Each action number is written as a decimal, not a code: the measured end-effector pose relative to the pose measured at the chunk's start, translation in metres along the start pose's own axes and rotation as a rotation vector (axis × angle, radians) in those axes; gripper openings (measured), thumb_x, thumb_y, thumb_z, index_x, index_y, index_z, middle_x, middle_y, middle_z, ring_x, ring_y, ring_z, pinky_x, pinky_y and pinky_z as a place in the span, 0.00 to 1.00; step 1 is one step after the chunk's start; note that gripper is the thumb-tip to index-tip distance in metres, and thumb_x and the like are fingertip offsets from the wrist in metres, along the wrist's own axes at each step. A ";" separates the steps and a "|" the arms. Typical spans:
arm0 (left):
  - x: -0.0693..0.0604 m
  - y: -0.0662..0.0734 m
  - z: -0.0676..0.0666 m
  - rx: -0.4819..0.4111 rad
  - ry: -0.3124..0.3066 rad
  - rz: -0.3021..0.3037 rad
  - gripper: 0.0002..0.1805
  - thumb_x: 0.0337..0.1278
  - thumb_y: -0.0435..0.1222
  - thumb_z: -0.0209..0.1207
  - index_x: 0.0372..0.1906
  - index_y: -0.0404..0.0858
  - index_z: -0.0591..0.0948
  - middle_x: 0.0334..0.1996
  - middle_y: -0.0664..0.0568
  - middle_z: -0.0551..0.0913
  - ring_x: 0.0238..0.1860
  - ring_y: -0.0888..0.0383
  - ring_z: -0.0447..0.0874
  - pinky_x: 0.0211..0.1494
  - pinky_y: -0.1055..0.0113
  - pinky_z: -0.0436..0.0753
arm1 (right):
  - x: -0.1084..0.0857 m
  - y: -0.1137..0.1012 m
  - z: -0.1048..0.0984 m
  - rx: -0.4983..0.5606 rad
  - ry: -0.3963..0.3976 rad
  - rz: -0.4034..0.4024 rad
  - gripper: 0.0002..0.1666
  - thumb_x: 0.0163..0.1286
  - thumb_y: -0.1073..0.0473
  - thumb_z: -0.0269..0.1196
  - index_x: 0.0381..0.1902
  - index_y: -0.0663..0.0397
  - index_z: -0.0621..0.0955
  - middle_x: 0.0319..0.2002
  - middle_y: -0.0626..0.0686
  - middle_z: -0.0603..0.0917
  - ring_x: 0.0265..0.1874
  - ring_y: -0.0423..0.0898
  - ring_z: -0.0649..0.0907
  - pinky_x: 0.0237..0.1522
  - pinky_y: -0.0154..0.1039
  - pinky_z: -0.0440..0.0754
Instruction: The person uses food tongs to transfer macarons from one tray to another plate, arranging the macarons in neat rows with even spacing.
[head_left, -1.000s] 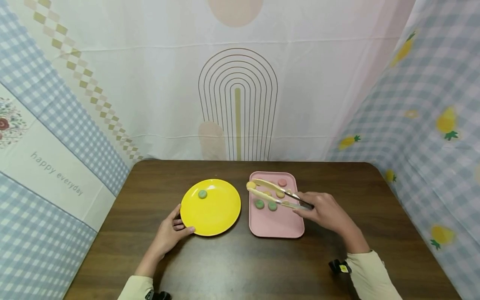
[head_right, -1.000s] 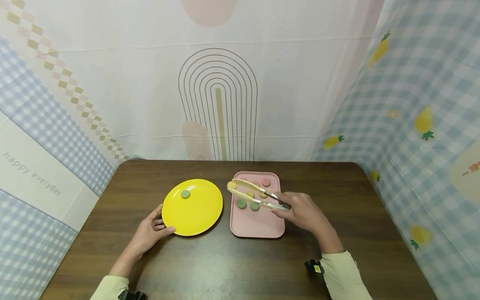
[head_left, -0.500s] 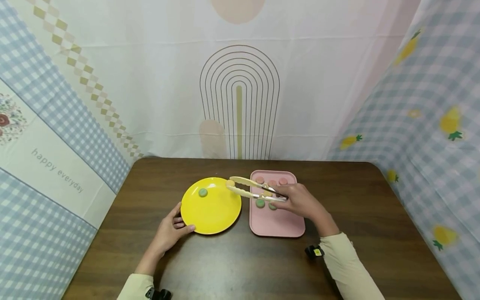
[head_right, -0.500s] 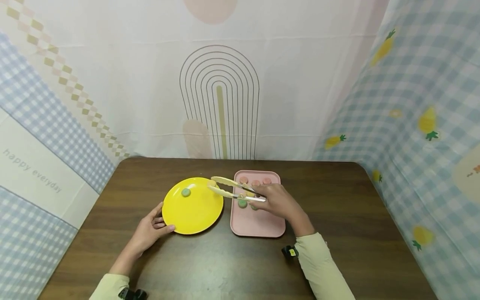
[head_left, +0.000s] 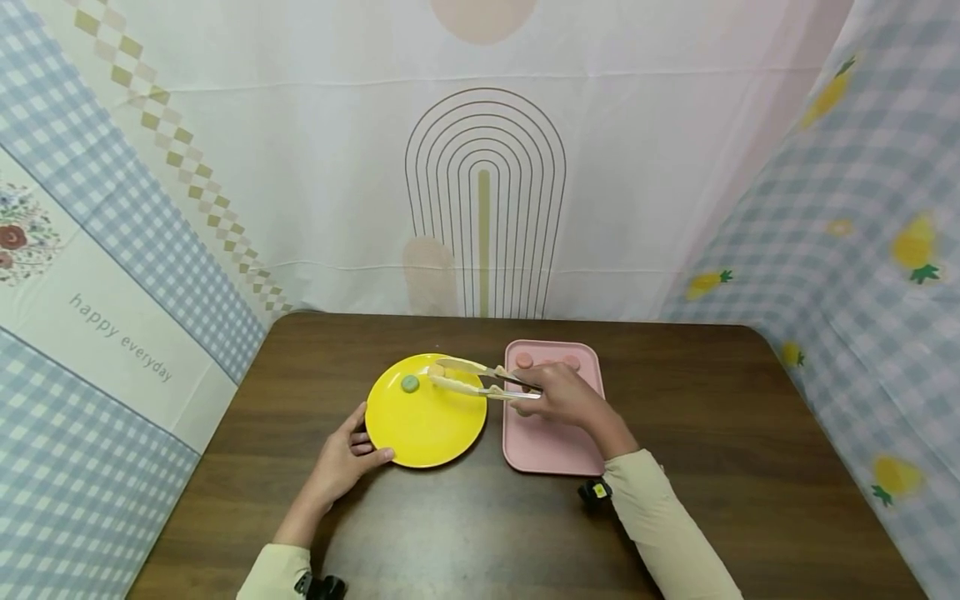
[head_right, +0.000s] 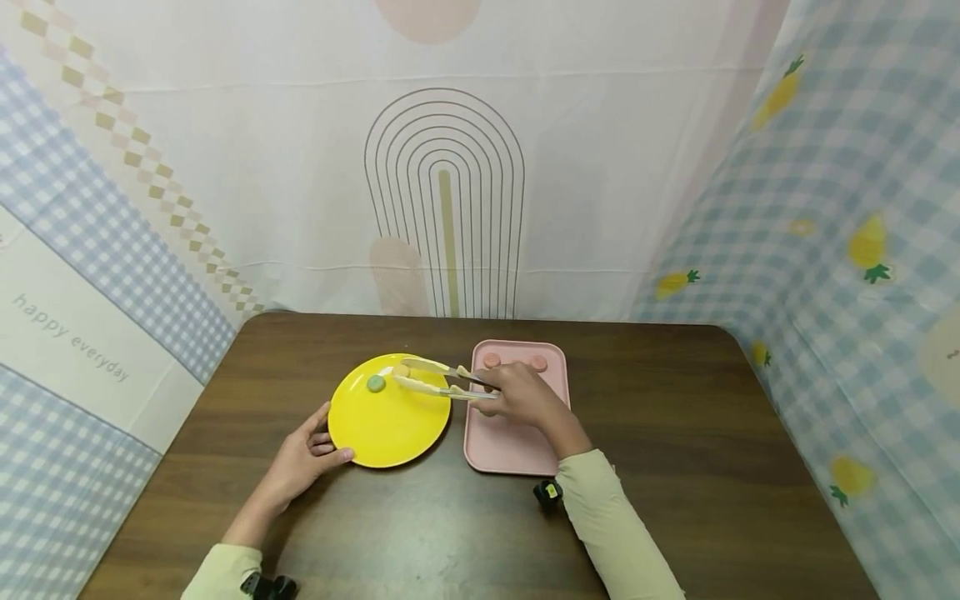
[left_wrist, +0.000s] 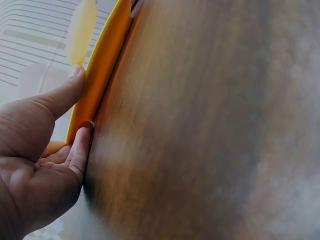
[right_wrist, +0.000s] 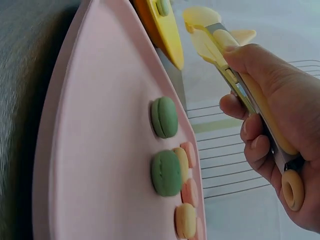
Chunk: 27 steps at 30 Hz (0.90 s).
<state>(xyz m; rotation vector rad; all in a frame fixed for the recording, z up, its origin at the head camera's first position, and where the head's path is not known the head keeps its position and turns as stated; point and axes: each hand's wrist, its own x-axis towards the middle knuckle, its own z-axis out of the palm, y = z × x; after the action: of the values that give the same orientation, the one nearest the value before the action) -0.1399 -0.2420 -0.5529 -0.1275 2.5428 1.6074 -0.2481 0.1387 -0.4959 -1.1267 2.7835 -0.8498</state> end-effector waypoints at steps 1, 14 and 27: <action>0.000 0.000 0.000 0.002 0.002 -0.002 0.56 0.56 0.39 0.75 0.82 0.36 0.52 0.65 0.34 0.75 0.56 0.45 0.84 0.52 0.65 0.85 | 0.002 0.000 0.002 -0.003 -0.001 -0.007 0.21 0.63 0.53 0.74 0.53 0.54 0.88 0.32 0.42 0.86 0.25 0.38 0.74 0.27 0.32 0.74; 0.000 -0.002 0.001 -0.005 0.001 -0.009 0.57 0.55 0.40 0.75 0.82 0.36 0.52 0.64 0.35 0.76 0.55 0.46 0.84 0.52 0.64 0.85 | 0.011 0.002 0.017 -0.104 0.005 -0.054 0.10 0.61 0.51 0.74 0.37 0.47 0.87 0.20 0.37 0.74 0.20 0.35 0.68 0.30 0.35 0.68; -0.001 -0.001 0.001 -0.019 0.003 -0.007 0.56 0.55 0.39 0.75 0.82 0.36 0.52 0.67 0.35 0.73 0.56 0.45 0.83 0.52 0.64 0.85 | 0.010 0.003 0.022 -0.116 -0.022 0.000 0.11 0.62 0.48 0.74 0.35 0.46 0.86 0.21 0.36 0.76 0.20 0.36 0.70 0.32 0.37 0.67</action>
<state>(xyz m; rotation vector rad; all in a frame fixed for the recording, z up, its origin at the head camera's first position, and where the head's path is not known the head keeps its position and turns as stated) -0.1384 -0.2414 -0.5539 -0.1403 2.5274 1.6304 -0.2527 0.1234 -0.5141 -1.1440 2.8476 -0.6799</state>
